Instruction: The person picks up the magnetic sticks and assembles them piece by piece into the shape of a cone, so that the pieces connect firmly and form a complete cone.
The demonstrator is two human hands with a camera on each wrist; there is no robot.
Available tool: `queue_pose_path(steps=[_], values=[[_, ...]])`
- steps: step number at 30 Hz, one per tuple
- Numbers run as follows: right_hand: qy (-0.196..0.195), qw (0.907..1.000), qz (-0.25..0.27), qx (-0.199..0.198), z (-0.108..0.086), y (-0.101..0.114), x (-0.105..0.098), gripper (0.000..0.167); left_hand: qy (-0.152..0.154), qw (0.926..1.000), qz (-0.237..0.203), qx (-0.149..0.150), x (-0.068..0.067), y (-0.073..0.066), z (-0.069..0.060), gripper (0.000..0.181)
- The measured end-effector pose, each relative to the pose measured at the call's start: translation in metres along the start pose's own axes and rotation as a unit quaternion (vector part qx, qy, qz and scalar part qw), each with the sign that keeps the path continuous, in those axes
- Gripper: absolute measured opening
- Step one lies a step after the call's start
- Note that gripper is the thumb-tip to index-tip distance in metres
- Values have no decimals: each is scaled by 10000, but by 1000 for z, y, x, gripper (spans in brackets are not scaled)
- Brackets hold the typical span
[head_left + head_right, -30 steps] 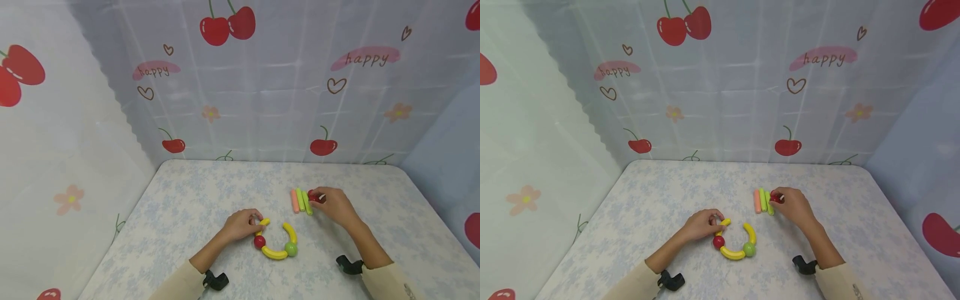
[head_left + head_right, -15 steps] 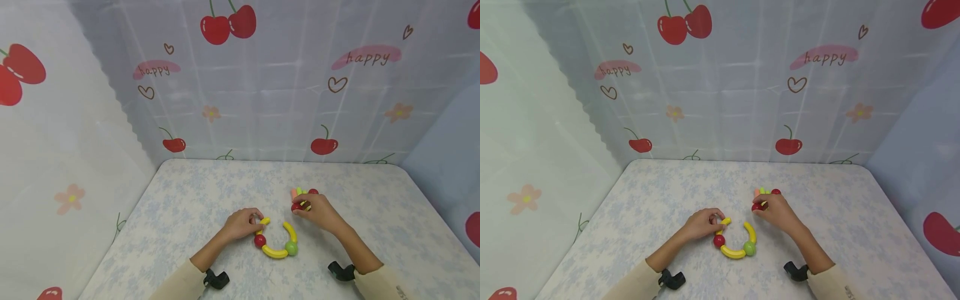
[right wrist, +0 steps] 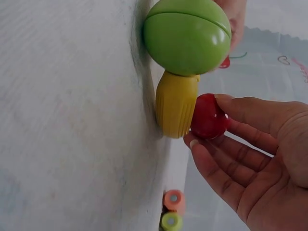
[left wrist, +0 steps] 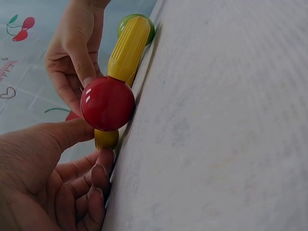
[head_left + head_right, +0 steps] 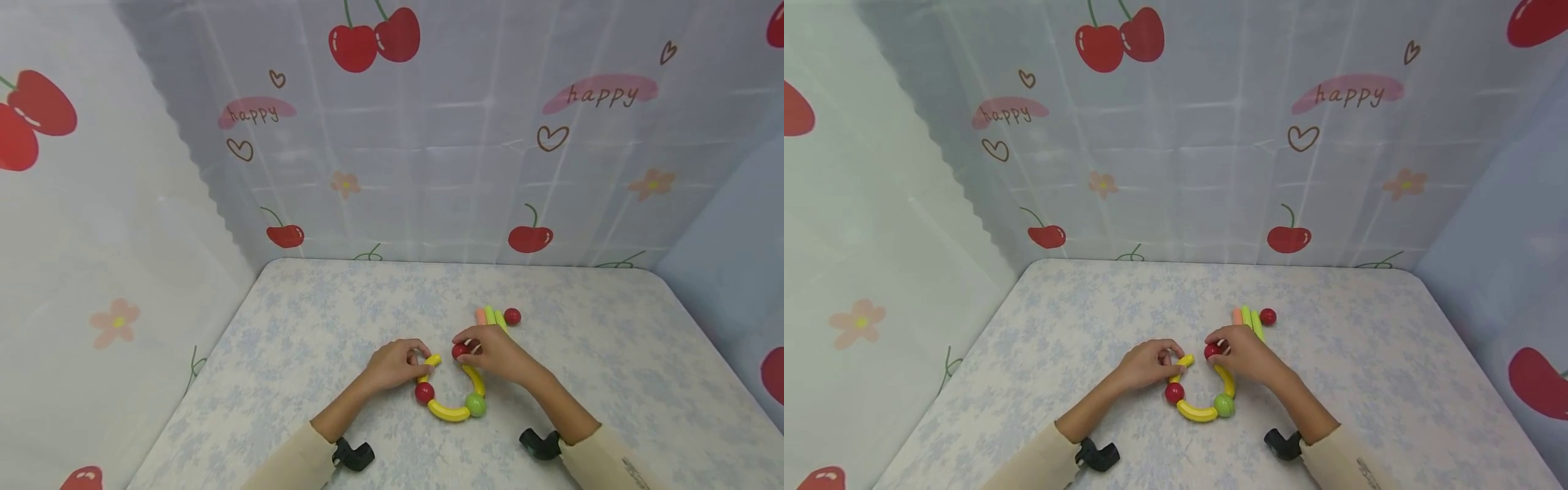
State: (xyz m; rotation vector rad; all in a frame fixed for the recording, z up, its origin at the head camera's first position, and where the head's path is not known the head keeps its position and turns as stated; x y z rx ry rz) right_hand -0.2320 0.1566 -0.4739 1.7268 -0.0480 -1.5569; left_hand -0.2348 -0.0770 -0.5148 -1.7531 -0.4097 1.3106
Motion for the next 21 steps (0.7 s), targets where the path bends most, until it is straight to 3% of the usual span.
queue_pose_path(steps=[5, 10, 21], values=[[246, 9994, -99, -230, 9, 6, 6, 32, 13, 10000, -3, 22, 1, 3, 1, 19], [392, 9989, -172, -196, 13, 9, 9, 31, 9, 10000, -14, 56, 1, 4, 2, 19], [415, 9983, -156, -383, 16, 9, 11, 29, -10, 10000, 23, 95, 1, 3, 0, 16]])
Point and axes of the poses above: each hand's wrist, its own z-axis towards the middle knuckle, its own x-axis out of the palm, y = z × x, the point moved 2 cm from there along z, towards the middle knuckle, and after that the axes turned 8 degrees about -z, right-handed, at the moved point
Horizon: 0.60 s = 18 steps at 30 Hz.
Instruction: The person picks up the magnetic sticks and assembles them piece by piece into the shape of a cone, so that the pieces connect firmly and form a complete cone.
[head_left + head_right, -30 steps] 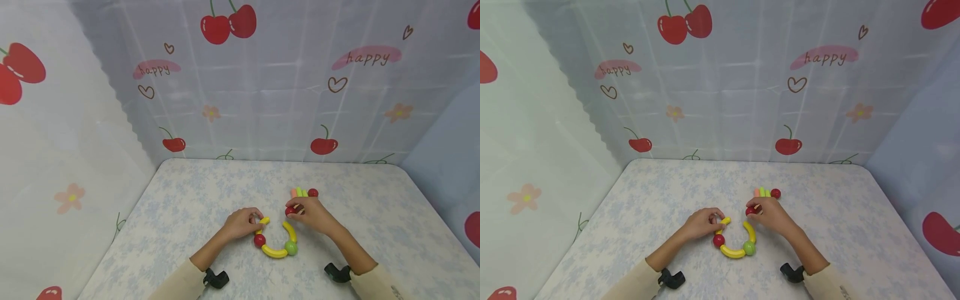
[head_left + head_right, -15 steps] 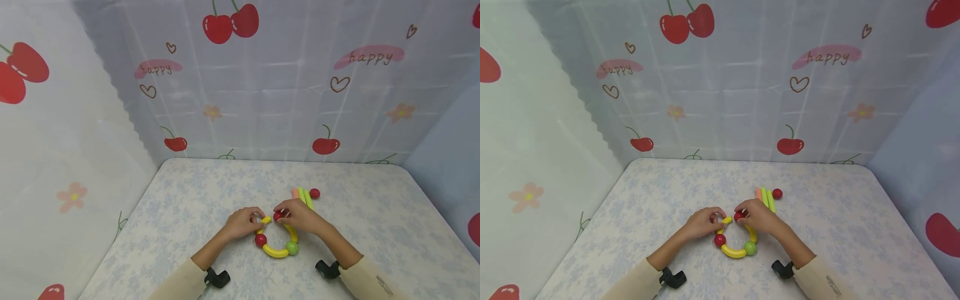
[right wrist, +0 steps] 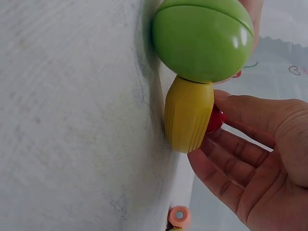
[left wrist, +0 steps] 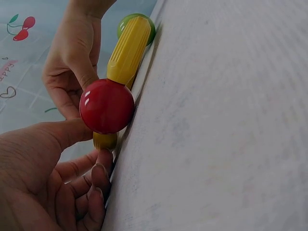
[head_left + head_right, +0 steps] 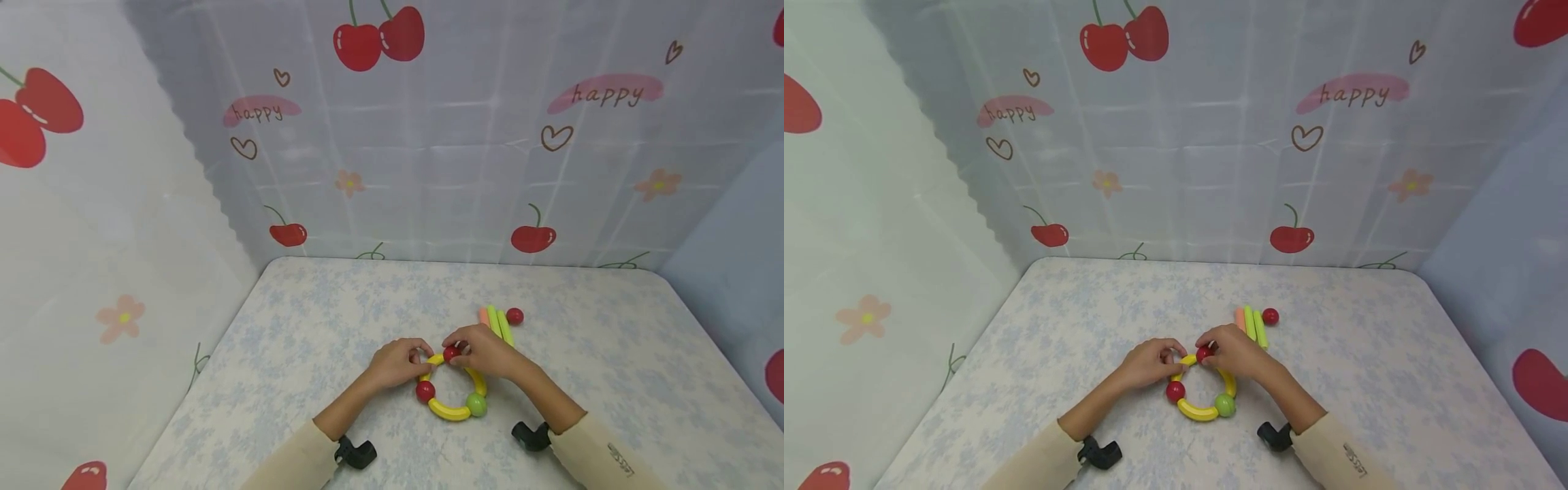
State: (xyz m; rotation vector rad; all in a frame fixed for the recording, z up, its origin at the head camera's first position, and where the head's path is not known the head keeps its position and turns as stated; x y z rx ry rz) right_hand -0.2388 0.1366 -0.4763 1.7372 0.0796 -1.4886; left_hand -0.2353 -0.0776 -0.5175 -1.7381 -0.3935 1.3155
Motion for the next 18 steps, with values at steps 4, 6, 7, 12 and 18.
queue_pose_path(steps=[4, 6, 7, 12, 18], values=[[31, 9998, -7, 177, -3, -2, -1, 29, 7, 10000, -20, -40, 0, -1, 0, 15], [-6, 9996, 16, 290, -6, -3, -3, 29, 7, 10000, -50, -68, -1, -1, 0, 15], [-28, 9995, 2, 326, -8, -4, -4, 29, 6, 9999, -65, -84, -1, -1, 0, 15], [-213, 9978, -135, 616, -19, -10, -9, 27, -21, 9999, -106, -104, 0, -1, 0, 15], [-152, 9944, -211, 1024, -29, -13, -12, 12, -24, 9999, -105, -106, -1, -2, -1, 16]])
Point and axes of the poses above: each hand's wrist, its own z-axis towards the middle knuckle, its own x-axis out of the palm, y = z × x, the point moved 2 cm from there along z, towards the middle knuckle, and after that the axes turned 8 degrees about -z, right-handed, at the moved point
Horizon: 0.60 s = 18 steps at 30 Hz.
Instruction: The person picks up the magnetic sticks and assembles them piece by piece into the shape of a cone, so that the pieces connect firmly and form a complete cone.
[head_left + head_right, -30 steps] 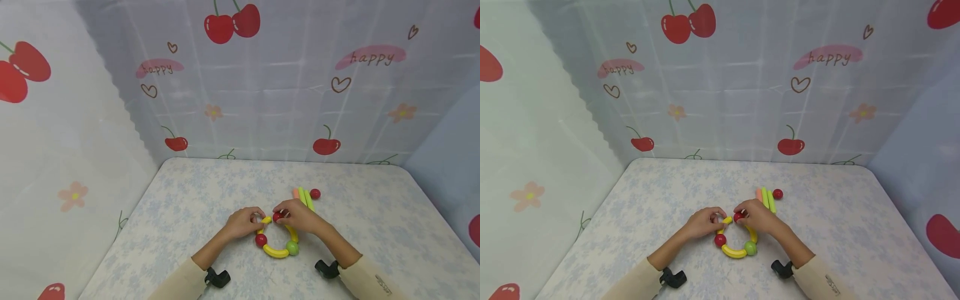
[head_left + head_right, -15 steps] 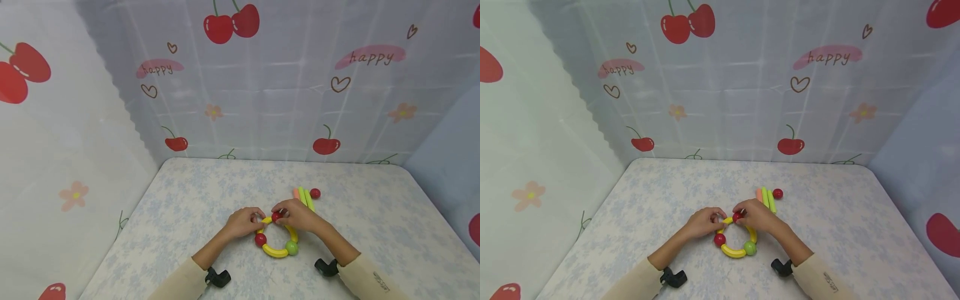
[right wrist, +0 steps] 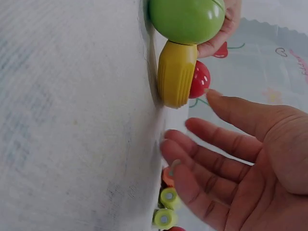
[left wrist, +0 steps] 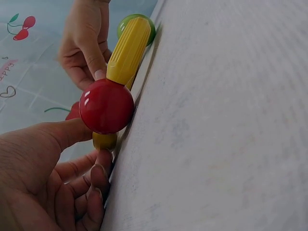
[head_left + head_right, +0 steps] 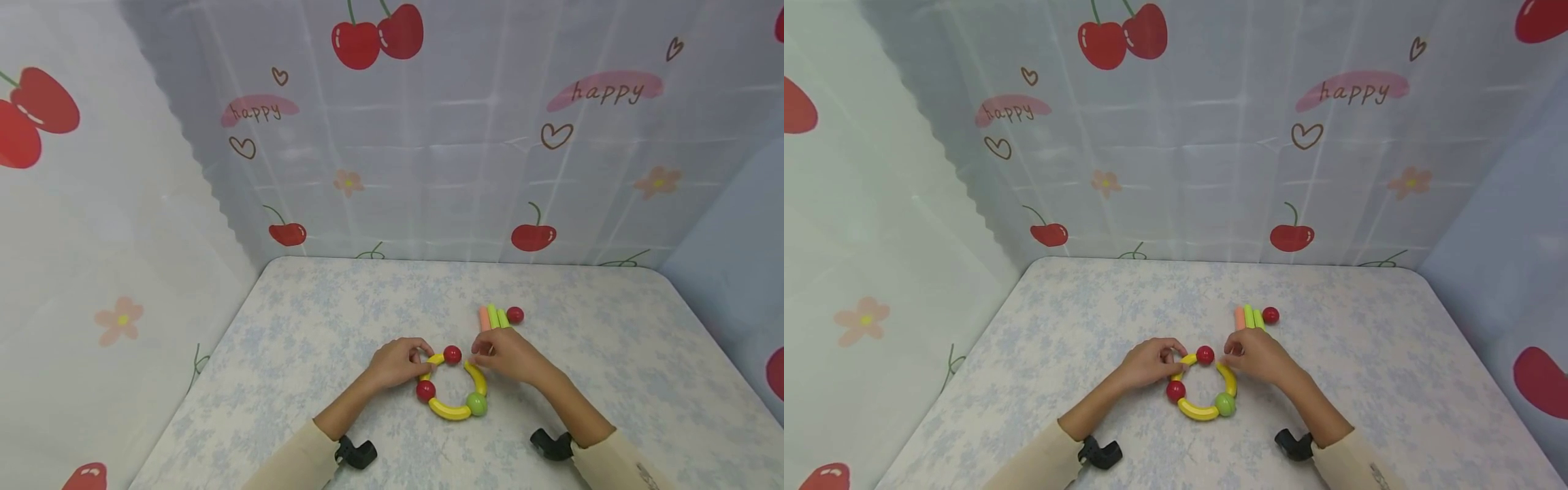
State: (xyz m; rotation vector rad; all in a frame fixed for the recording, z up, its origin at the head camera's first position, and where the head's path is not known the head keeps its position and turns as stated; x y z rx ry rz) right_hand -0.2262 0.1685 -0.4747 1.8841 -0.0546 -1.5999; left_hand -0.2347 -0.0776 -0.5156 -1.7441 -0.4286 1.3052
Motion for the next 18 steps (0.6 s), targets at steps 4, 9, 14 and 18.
queue_pose_path(steps=[4, 9, 14, 18], values=[[203, 9994, -23, 293, -5, 0, 0, 16, 11, 10000, 10, -4, 0, 0, -1, 16], [366, 9976, -147, 573, -8, 1, 3, 20, 2, 10000, 31, 15, 0, 0, -1, 17], [423, 9964, -265, 680, -9, 1, 8, 25, 10, 10000, 40, 44, 0, 0, -1, 16], [402, 9964, -380, 642, -11, 3, 9, 27, 25, 10000, 50, 36, 1, 0, -1, 17]])
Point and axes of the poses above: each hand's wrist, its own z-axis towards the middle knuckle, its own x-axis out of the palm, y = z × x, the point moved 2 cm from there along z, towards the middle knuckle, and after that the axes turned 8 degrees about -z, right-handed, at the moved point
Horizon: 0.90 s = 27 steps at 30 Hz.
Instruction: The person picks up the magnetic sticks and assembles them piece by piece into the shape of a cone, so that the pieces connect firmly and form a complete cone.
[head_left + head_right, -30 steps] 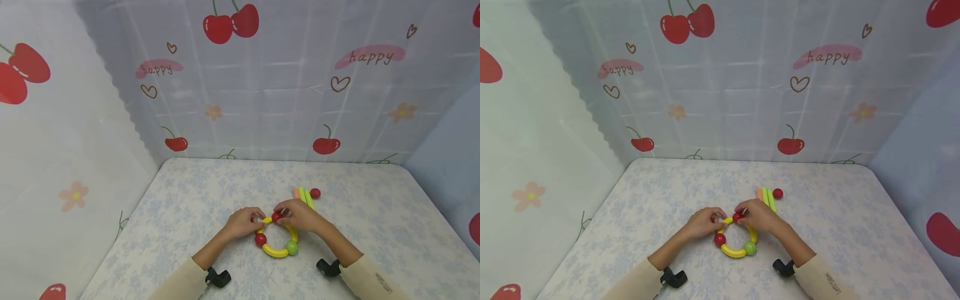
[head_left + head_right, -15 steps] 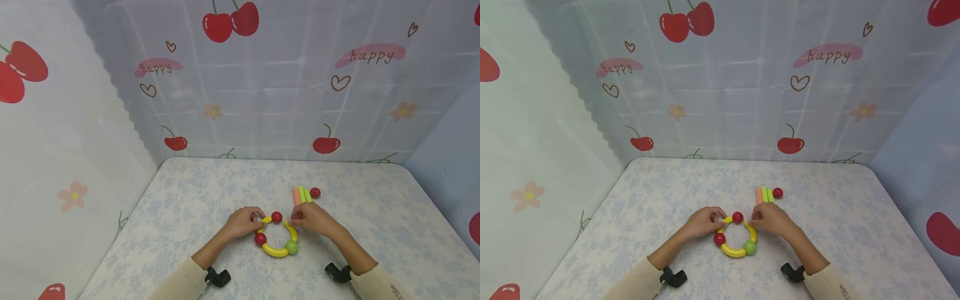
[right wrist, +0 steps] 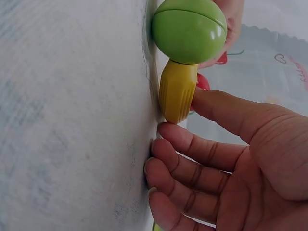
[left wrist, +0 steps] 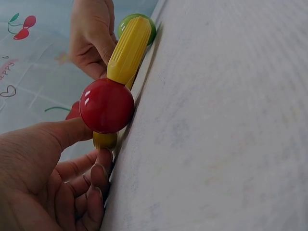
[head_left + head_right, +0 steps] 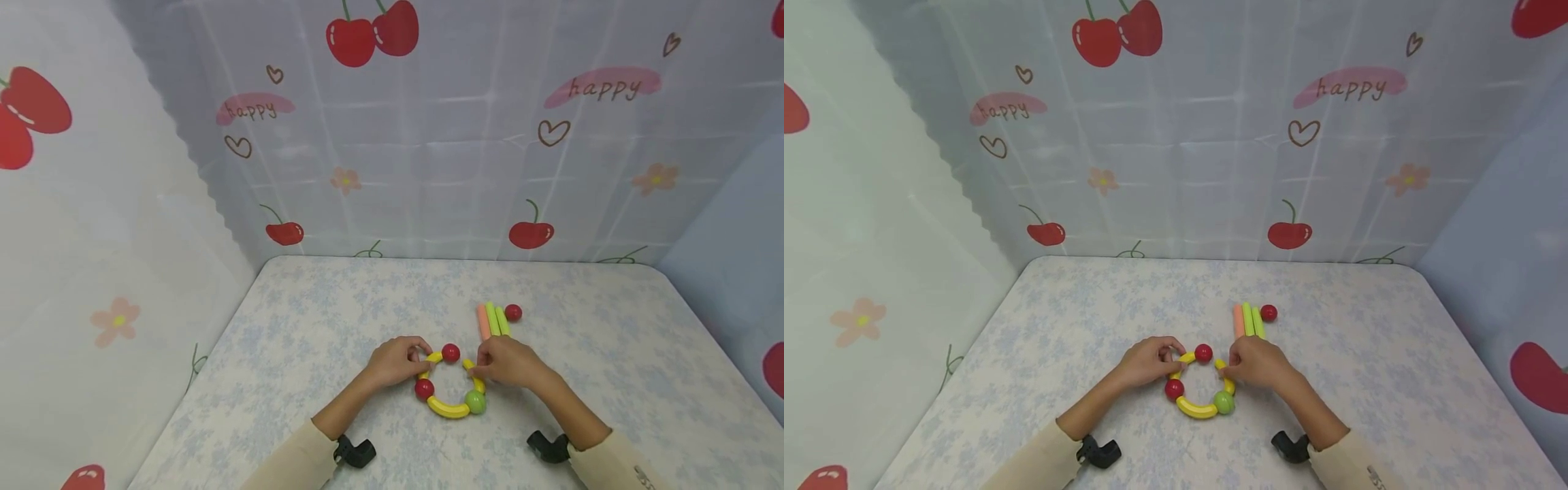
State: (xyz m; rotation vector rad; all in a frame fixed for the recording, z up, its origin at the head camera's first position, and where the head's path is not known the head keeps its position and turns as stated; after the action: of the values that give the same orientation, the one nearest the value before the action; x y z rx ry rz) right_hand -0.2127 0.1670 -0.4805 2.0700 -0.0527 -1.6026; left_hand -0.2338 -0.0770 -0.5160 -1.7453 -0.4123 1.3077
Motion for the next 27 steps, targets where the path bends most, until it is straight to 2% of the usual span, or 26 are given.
queue_pose_path(steps=[7, 17, 27], values=[[-158, 9998, -81, -70, 0, 2, 2, 26, 11, 10000, 21, 66, 0, 2, 1, 17], [-352, 9992, -140, 137, 0, 4, 4, 28, 93, 9996, 60, 263, 2, 5, 2, 18], [-523, 9982, -289, 86, 1, 4, 1, 27, 168, 9994, -188, 224, 3, 6, 3, 19]])
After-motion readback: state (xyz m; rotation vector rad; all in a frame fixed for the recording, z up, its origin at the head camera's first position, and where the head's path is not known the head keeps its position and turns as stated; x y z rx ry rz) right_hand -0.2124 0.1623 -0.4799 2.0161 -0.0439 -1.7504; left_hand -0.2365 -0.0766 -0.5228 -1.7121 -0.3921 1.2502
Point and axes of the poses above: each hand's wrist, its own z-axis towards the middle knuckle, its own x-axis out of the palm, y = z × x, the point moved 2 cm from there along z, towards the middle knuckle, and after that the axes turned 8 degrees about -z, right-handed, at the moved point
